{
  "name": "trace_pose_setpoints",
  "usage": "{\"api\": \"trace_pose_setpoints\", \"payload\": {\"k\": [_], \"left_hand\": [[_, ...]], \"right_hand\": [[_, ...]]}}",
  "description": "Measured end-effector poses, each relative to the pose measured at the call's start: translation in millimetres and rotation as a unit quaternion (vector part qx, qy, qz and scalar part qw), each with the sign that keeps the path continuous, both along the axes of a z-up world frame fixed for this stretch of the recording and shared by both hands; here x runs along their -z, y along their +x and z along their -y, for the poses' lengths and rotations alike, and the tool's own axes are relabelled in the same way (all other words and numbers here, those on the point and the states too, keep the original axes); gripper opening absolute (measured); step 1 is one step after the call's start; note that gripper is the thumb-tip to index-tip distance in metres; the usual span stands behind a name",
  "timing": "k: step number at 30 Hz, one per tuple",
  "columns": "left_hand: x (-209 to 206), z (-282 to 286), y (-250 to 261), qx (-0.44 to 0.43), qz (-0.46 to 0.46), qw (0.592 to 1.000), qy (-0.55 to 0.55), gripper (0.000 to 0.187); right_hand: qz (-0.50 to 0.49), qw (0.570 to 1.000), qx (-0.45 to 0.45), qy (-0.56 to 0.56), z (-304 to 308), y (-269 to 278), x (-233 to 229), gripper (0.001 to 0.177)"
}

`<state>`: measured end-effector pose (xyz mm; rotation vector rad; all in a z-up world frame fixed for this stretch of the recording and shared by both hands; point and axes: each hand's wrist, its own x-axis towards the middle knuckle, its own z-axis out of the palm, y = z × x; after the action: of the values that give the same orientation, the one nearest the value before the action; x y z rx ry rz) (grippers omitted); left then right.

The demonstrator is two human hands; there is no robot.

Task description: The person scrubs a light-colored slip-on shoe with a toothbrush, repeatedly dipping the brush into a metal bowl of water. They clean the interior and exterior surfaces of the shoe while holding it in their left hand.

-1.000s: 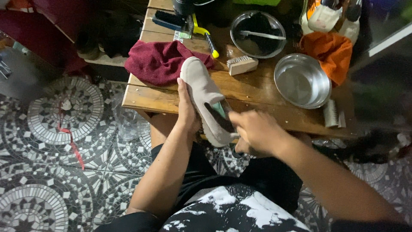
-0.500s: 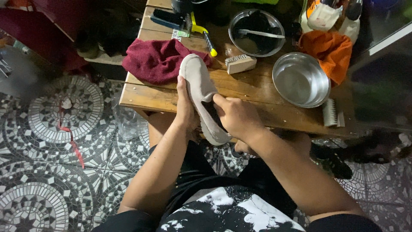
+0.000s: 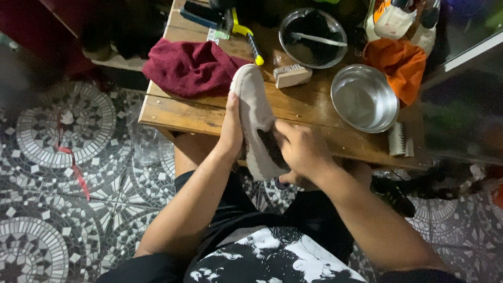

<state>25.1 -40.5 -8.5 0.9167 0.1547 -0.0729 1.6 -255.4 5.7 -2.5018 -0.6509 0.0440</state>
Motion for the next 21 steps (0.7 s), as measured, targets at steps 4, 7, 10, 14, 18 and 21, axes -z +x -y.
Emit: {"api": "trace_pose_setpoints", "payload": {"k": [4,7,10,14,18,21], "left_hand": [[9,-3,-1,-0.027,-0.028,0.998,-0.057,0.104],[3,-4,-9,-0.019,-0.039,0.998,-0.037,0.105],[3,2,-1,-0.028,-0.048,0.997,-0.044,0.109],[22,5,3,-0.026,0.013,0.999,-0.030,0.098],[-14,6,-5,0.003,0.026,1.000,0.014,0.102],[-64,11,-29,-0.018,-0.002,1.000,-0.020,0.110]], "right_hand": [[0.009,1.000,0.003,-0.005,-22,8,-15,0.029],[-0.073,0.997,-0.032,0.000,0,-23,-29,0.032],[-0.146,0.988,-0.039,-0.041,20,-71,-64,0.029],[-0.176,0.984,0.014,-0.021,19,-79,-59,0.024],[-0.013,1.000,0.028,-0.006,-4,-5,-17,0.011],[0.029,0.998,0.046,-0.012,-52,13,-35,0.015]]}}
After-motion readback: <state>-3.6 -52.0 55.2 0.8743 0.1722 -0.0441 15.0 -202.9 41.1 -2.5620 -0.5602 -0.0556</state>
